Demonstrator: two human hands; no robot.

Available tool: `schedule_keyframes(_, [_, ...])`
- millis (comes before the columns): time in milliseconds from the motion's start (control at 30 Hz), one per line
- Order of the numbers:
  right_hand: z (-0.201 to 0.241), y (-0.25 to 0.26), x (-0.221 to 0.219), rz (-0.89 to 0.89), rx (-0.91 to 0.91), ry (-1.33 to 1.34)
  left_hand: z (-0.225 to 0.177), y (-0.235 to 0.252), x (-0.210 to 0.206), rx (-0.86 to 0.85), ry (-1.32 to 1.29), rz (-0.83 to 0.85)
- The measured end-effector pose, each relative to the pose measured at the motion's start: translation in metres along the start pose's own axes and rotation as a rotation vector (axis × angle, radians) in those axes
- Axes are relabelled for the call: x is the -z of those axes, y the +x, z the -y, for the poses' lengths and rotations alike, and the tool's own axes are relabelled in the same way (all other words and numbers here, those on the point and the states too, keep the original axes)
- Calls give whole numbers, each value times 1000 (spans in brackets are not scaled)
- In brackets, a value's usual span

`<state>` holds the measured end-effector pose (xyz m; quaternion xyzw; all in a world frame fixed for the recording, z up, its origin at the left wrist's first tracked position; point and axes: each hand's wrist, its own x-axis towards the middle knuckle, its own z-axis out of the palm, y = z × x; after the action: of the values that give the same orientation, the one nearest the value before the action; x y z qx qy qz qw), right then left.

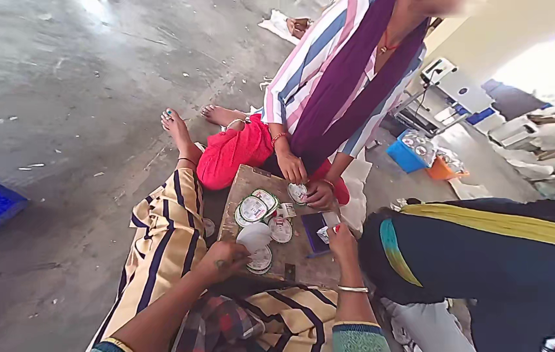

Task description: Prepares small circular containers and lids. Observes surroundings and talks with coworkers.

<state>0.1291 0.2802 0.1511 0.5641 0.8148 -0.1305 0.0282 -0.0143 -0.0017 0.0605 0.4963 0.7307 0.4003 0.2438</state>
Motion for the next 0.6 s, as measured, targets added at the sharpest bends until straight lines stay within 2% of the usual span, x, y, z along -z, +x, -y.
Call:
schedule_keyframes(100, [2, -38, -2, -115, 167, 157, -2, 0, -5, 41, -31, -74])
schedule_keyframes(200, [15, -91, -22, -6, 457, 309, -4, -2, -5, 79, -54, -82])
schedule_keyframes(267, [31, -113, -35, 68, 567, 290, -5, -1, -4, 85, -59, -116])
schedule_keyframes(367, [57, -135, -42, 80, 599, 162, -5, -2, -6, 68, -69, -145])
schedule_keyframes(500, [86, -146, -61, 206, 481, -101, -2, -2, -10, 30, -91, -156])
schedule_keyframes(600, [80, -136, -53, 243, 440, -17, -5, -3, -6, 58, -95, -109])
